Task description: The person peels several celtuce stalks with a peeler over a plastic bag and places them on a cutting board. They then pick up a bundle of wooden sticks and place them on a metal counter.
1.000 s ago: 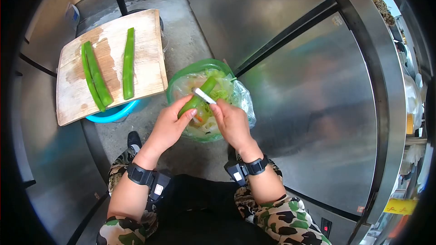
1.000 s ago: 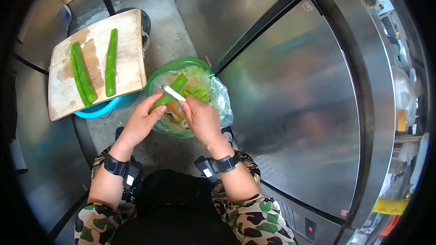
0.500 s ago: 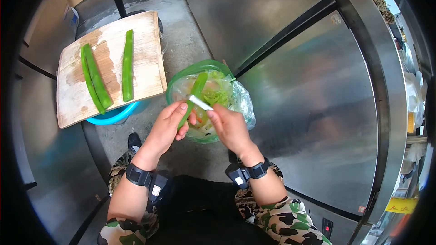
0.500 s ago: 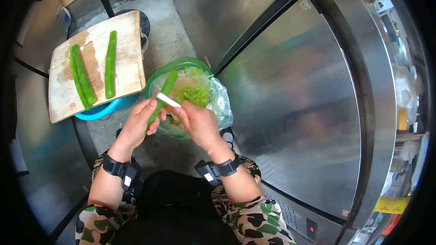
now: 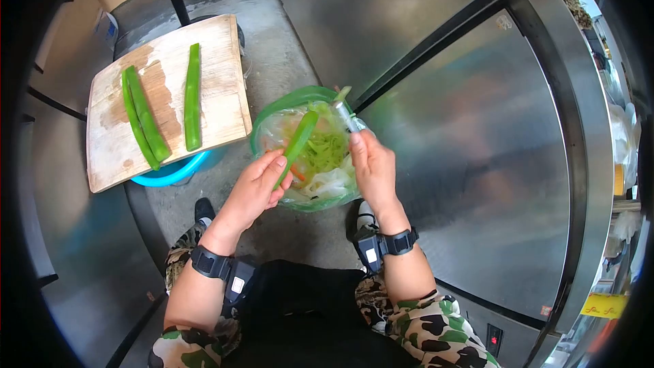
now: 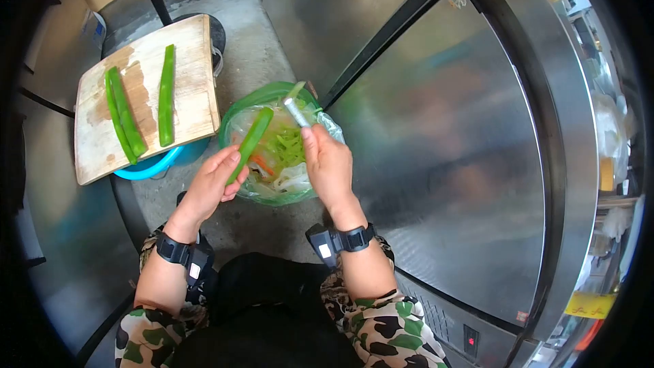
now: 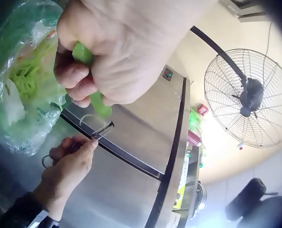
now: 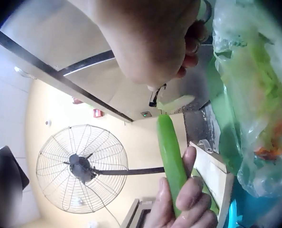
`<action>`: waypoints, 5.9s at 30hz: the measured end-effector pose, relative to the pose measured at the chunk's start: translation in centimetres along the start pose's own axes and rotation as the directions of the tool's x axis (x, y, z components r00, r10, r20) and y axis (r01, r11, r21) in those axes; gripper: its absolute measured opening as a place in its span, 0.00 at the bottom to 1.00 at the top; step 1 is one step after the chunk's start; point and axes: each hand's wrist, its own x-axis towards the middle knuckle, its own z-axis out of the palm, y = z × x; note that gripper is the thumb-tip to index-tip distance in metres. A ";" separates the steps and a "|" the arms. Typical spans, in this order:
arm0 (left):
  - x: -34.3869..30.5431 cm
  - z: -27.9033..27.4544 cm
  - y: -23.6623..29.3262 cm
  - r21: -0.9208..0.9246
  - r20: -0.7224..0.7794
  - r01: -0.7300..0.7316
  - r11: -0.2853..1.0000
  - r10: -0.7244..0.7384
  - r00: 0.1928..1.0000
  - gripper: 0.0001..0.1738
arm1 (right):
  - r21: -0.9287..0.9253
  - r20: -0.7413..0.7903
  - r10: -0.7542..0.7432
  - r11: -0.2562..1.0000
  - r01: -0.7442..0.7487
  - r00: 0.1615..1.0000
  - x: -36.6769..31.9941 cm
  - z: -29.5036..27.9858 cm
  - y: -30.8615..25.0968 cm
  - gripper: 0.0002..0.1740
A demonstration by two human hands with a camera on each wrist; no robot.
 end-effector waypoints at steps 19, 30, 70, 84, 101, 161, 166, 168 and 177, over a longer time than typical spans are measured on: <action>0.6 -0.9 -1.3 0.511 -0.013 -0.312 0.801 0.370 0.929 0.20 | 0.075 0.113 -0.033 0.997 0.025 0.993 -0.9 0.8 -1.3 0.16; -0.3 -0.6 0.0 -0.005 0.030 -0.132 0.991 0.132 0.991 0.21 | -0.012 -0.007 0.123 0.992 -0.123 0.992 0.6 0.9 2.4 0.22; -1.0 -6.0 4.0 -0.716 -0.034 -0.252 0.651 0.328 0.944 0.25 | -0.253 0.234 0.090 0.967 -0.029 0.968 -0.1 1.4 0.3 0.17; -1.2 -10.9 4.8 -0.503 -0.421 -0.528 0.684 0.340 0.841 0.19 | -0.259 0.308 0.070 0.966 0.013 0.949 -0.5 1.6 -0.5 0.17; 1.1 -17.2 0.7 0.669 -0.670 -0.150 0.728 0.677 0.303 0.25 | -0.227 0.350 0.043 0.973 0.040 0.936 -0.8 1.6 -1.4 0.15; -4.8 -21.0 2.6 -0.243 -0.737 -0.462 0.853 0.147 0.660 0.14 | -0.150 0.419 -0.105 0.972 0.183 0.902 -1.5 3.1 -1.9 0.10; -6.4 -11.9 5.7 -0.225 -0.670 -0.565 0.794 0.295 0.681 0.17 | 0.260 0.482 -0.029 0.959 -0.111 0.876 -1.2 3.5 -1.5 0.12; -6.7 -8.5 4.9 -0.199 -0.496 -0.469 0.861 0.324 0.805 0.22 | 0.550 0.516 -0.014 0.772 -0.318 0.857 -1.2 3.8 -1.8 0.14; -3.9 -1.0 -0.4 0.164 0.262 0.059 0.985 -0.101 0.960 0.17 | 0.908 0.419 0.018 0.021 -0.419 0.908 0.6 0.5 -0.8 0.17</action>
